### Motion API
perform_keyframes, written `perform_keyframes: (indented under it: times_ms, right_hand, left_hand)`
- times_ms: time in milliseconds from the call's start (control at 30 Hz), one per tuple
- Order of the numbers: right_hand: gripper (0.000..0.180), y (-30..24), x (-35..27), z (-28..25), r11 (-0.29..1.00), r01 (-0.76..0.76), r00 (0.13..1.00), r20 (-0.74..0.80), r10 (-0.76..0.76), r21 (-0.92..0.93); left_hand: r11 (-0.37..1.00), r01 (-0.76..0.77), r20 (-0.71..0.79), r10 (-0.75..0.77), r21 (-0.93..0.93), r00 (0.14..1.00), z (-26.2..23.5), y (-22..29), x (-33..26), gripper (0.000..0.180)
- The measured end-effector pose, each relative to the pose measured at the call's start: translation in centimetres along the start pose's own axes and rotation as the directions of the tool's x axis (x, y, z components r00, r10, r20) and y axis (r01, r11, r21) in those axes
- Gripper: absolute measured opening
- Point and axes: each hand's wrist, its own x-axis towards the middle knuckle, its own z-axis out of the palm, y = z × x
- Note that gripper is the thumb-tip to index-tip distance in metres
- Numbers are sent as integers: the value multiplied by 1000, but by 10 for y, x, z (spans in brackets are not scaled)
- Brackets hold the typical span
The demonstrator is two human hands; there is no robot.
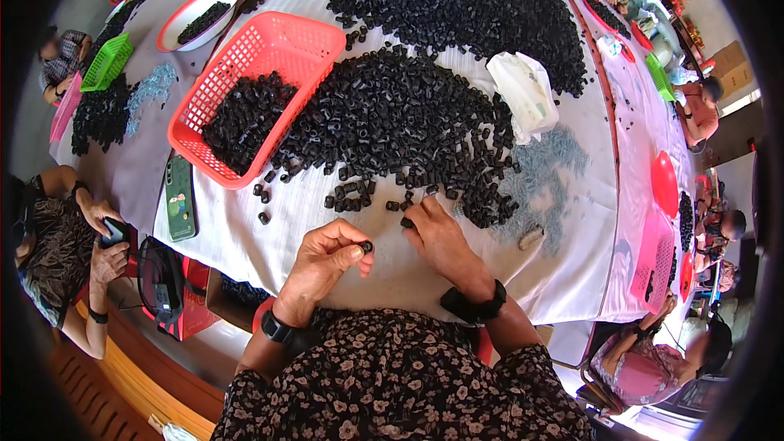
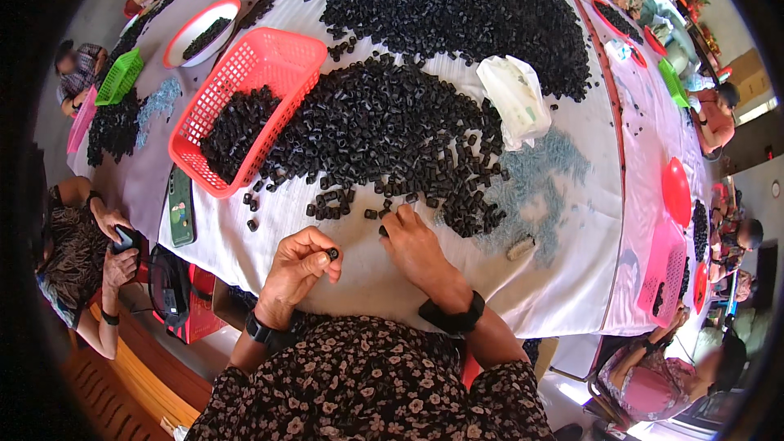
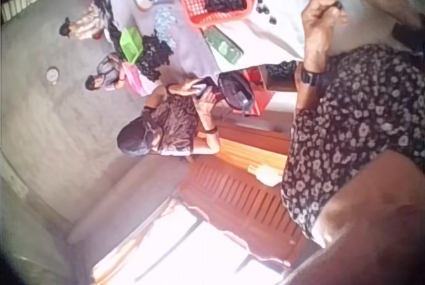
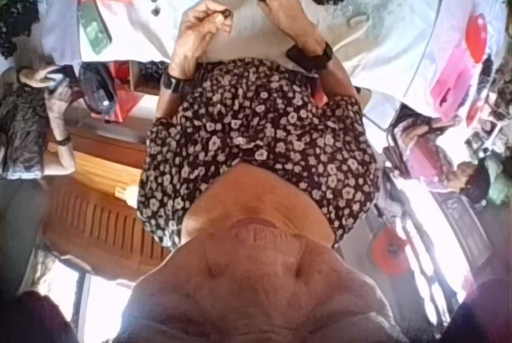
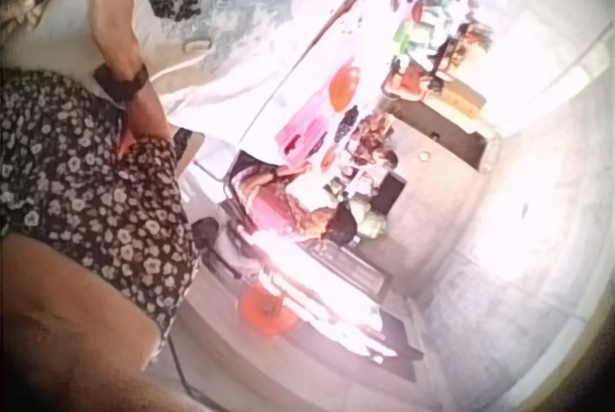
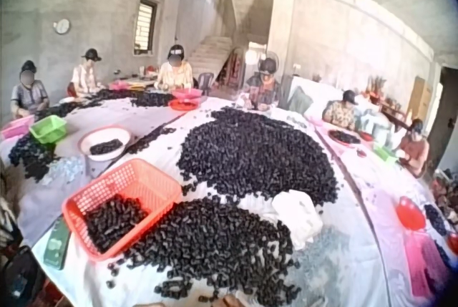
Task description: The person picks up black plastic pieces and small metal pins from a table, inserts the pins into the pieces by hand, and sets the assembled units back down. This assembly process is repeated throughout the video as the person works through the components on the table.
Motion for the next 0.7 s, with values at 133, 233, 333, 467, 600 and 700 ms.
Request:
perform_keyframes:
  times_ms: [133,233,333,467,600,700]
  right_hand:
    - [12,11,-6,-15,970,-85,996,21,82,228]
    - [13,20,-9,-25,985,-75,987,-133,96,154]
    - [16,19,-6,-24,989,-52,981,-176,77,141]
    - [21,19,11,-12,995,86,987,-139,-79,49]
    - [20,16,26,-4,993,91,995,-43,-95,-76]
    - [17,22,26,1,989,69,997,-36,-74,-133]
  left_hand:
    - [1000,1,-33,-1,-12,999,-3,-1,-2,14]
    - [1000,-9,-40,8,-20,999,-4,1,-3,14]
    - [999,-14,-50,12,-30,999,-6,-1,-3,14]
    - [1000,-7,-60,6,-19,998,-5,-2,1,13]
    - [1000,-2,-71,1,-17,997,-3,0,0,13]
    - [1000,-8,-83,8,1,997,-3,1,0,13]
